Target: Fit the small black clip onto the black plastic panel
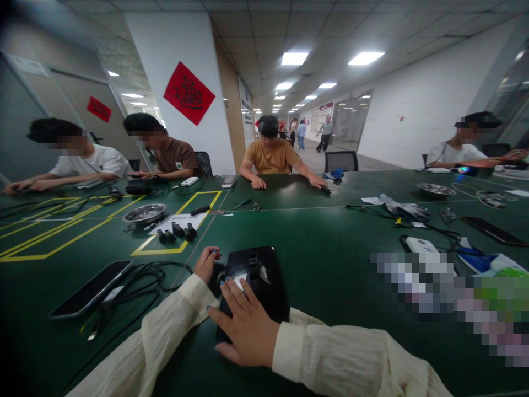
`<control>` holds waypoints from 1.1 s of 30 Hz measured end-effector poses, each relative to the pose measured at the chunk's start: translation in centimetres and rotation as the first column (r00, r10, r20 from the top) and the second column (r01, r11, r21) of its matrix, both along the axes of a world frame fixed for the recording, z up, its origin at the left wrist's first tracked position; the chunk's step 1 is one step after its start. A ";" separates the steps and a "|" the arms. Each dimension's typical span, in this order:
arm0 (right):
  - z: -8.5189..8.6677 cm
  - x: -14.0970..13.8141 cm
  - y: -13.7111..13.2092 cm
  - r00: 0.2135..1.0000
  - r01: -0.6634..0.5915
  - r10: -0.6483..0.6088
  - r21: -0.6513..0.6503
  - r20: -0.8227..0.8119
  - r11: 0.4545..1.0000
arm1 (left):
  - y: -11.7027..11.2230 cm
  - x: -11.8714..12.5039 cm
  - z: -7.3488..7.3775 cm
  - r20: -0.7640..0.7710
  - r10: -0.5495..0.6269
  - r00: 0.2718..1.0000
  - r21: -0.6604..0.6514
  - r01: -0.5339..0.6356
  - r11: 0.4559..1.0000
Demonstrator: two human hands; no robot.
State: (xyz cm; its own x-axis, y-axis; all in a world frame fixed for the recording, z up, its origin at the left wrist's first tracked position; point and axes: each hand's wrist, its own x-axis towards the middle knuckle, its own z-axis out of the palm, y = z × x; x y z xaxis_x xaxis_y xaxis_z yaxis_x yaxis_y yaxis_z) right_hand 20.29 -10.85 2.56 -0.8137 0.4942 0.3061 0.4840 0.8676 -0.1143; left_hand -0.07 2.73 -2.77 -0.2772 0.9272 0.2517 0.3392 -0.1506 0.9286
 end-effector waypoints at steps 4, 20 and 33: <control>-1.3 -0.8 0.6 0.992 0.110 -0.104 -0.099 0.068 0.989 | 0.1 -0.1 0.0 0.009 -0.002 1.000 0.003 0.002 1.000; -1.4 1.2 4.4 0.975 0.073 -0.055 -0.076 0.216 0.994 | 0.1 -0.2 -0.4 0.031 0.011 0.999 0.012 -0.011 1.000; -1.9 7.1 12.1 0.889 0.387 -0.335 -0.124 0.312 0.914 | 0.1 -0.3 -0.7 -0.081 -0.027 0.996 -0.005 0.026 1.000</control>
